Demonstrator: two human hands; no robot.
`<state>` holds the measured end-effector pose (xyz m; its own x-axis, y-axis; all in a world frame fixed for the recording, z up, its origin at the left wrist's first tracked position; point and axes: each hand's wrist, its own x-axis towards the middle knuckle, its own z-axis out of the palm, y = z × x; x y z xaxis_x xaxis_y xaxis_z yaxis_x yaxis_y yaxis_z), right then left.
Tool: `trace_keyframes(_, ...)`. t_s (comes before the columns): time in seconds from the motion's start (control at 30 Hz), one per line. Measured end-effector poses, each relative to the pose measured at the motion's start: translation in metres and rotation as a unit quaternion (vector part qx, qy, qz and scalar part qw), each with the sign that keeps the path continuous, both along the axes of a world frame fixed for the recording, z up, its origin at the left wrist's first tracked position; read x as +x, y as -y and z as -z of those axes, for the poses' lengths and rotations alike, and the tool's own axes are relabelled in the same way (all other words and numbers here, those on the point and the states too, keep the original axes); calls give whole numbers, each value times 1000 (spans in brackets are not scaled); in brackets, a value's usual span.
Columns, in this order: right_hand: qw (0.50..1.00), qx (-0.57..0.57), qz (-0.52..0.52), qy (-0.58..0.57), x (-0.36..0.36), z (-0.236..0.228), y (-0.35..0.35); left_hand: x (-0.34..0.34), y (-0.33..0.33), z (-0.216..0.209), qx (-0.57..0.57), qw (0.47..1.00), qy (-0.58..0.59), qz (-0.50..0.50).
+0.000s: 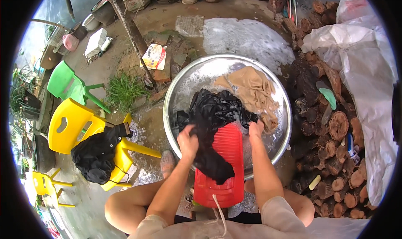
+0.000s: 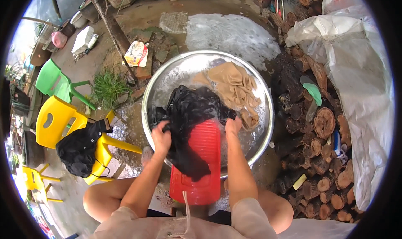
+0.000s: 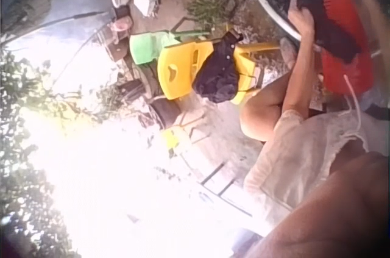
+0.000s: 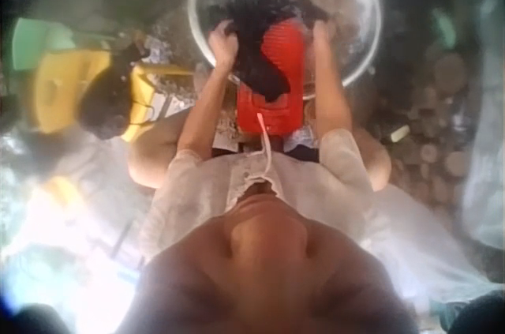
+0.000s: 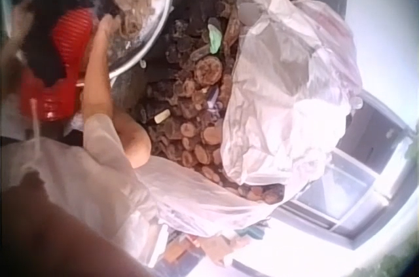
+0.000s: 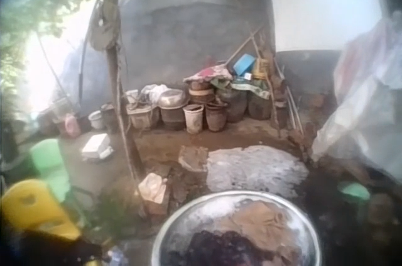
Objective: The person washes clothes in a large basin by hand, using a washboard and a brush to scrub a black garment before rinsing it in the soapy water.
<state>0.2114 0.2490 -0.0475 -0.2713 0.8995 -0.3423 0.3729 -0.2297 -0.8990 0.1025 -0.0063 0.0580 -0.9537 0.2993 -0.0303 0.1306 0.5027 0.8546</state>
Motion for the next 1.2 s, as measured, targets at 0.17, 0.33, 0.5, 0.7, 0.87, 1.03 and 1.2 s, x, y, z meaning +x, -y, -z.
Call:
trace_keyframes(0.17,923,233,-215,220,31,-69,-17,32,-35,-99,96,953,-161,240)
trace_keyframes(0.33,967,-10,-204,-155,9,-164,33,119,7,-66,-119,902,-48,413)
trace_keyframes(0.5,897,145,-400,-123,35,-98,131,141,31,-63,-200,826,32,526)
trace_keyframes(0.7,884,124,-450,36,13,-64,130,62,7,-35,24,967,134,217)
trace_keyframes(0.87,970,12,-238,-55,20,-102,73,-9,-16,0,-125,992,2,30)
trace_keyframes(1.03,988,68,-137,-3,-5,-58,22,-88,-61,71,-130,982,133,39)
trace_keyframes(1.2,940,203,-268,55,-52,4,15,-42,-105,64,-311,923,-4,227)
